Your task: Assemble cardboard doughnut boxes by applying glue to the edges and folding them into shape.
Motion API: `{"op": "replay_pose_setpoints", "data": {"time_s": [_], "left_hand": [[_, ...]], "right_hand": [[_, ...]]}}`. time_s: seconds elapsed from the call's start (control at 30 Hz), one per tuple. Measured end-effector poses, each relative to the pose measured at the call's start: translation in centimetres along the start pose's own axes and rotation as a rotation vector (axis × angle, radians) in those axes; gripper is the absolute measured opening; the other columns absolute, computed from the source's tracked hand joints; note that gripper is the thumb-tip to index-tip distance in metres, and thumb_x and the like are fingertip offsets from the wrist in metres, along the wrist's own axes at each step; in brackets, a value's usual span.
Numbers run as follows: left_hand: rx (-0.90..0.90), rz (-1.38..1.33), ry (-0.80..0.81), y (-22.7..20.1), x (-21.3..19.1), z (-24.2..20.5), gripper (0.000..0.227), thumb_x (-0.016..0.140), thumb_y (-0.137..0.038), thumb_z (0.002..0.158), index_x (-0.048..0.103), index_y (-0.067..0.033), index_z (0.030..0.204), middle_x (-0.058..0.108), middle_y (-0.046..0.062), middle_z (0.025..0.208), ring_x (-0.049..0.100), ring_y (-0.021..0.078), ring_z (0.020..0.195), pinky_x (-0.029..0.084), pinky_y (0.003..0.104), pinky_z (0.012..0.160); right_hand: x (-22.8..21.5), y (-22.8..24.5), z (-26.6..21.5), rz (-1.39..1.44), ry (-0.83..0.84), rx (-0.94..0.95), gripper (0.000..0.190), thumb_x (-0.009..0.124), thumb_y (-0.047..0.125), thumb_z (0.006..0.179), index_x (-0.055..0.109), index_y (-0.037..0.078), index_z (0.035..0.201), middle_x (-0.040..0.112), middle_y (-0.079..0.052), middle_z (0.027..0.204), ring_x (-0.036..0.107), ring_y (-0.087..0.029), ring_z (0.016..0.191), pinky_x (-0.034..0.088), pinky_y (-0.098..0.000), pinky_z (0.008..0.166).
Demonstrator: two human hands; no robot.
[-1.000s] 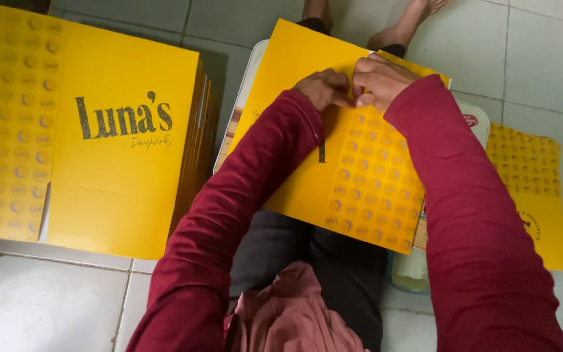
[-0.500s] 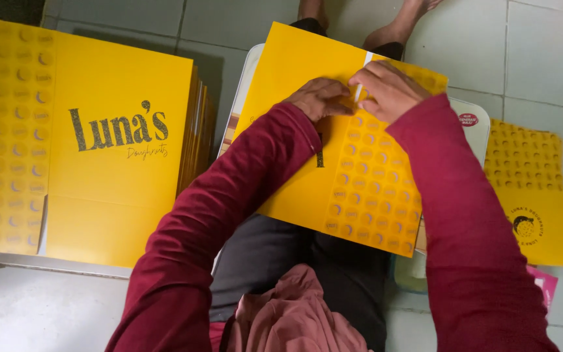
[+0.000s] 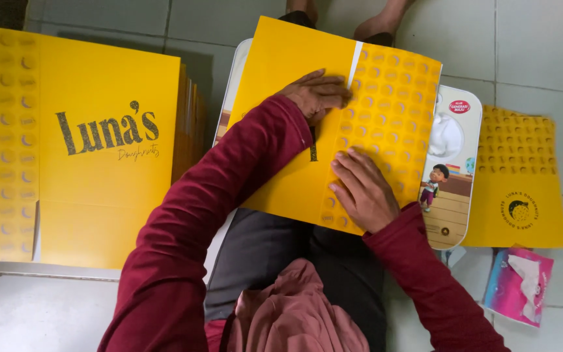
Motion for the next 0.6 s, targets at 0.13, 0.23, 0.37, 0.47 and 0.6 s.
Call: {"op": "replay_pose_setpoints", "data": {"time_s": [0.13, 0.23, 0.37, 0.47, 0.6], "left_hand": [[0.042, 0.082, 0.025, 0.1, 0.6, -0.6, 0.03, 0.032, -0.042, 0.108, 0.058, -0.0411, 0.123, 0.053, -0.022, 0.146, 0.037, 0.0068, 0.146, 0.01, 0.034, 0.128], [-0.051, -0.03, 0.102, -0.2, 0.0, -0.7, 0.031, 0.036, -0.038, 0.105, 0.06, -0.0365, 0.124, 0.058, -0.013, 0.143, 0.042, 0.0145, 0.145, 0.02, 0.043, 0.124], [-0.089, 0.049, 0.09, -1.5, -2.5, 2.0, 0.021, 0.045, -0.049, 0.104, 0.061, -0.0356, 0.11, 0.061, -0.016, 0.129, 0.05, 0.0128, 0.134, 0.028, 0.042, 0.118], [-0.162, 0.026, 0.109, -1.7, -3.6, 3.5, 0.037, 0.059, -0.069, 0.096, 0.061, -0.0318, 0.098, 0.062, -0.012, 0.111, 0.055, 0.017, 0.117, 0.036, 0.047, 0.109], [-0.233, -0.019, 0.208, -1.4, -2.6, 3.4, 0.053, 0.072, -0.076, 0.084, 0.056, -0.0287, 0.102, 0.056, -0.006, 0.112, 0.047, 0.0229, 0.11, 0.03, 0.053, 0.108]], "right_hand": [[-0.3, 0.0, 0.1, 0.002, -0.028, -0.032, 0.037, 0.064, 0.026, 0.103, 0.068, 0.001, 0.129, 0.065, -0.017, 0.137, 0.058, -0.039, 0.133, 0.044, -0.0515, 0.114], [-0.5, 0.1, 0.0, -0.006, -0.025, -0.033, 0.036, 0.062, 0.027, 0.103, 0.067, 0.002, 0.129, 0.065, -0.016, 0.135, 0.059, -0.039, 0.132, 0.045, -0.0513, 0.114], [-0.8, 0.1, -0.1, -0.041, -0.047, -0.019, 0.035, 0.062, 0.027, 0.104, 0.067, 0.004, 0.129, 0.066, -0.015, 0.134, 0.06, -0.038, 0.13, 0.045, -0.0512, 0.113], [-1.4, 0.2, 0.5, 0.008, -0.058, -0.001, 0.032, 0.061, 0.025, 0.103, 0.068, 0.003, 0.125, 0.067, -0.016, 0.129, 0.061, -0.04, 0.126, 0.047, -0.0539, 0.11], [-2.5, -1.6, 0.6, 0.318, -0.004, 0.086, 0.029, 0.066, 0.015, 0.097, 0.07, 0.008, 0.125, 0.068, -0.013, 0.13, 0.062, -0.041, 0.125, 0.047, -0.0565, 0.108]]}}
Point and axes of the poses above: each hand's wrist, its own z-axis towards the middle knuckle, its own x-axis out of the palm, y = z × x, the point moved 10 cm from there along z, towards the middle knuckle
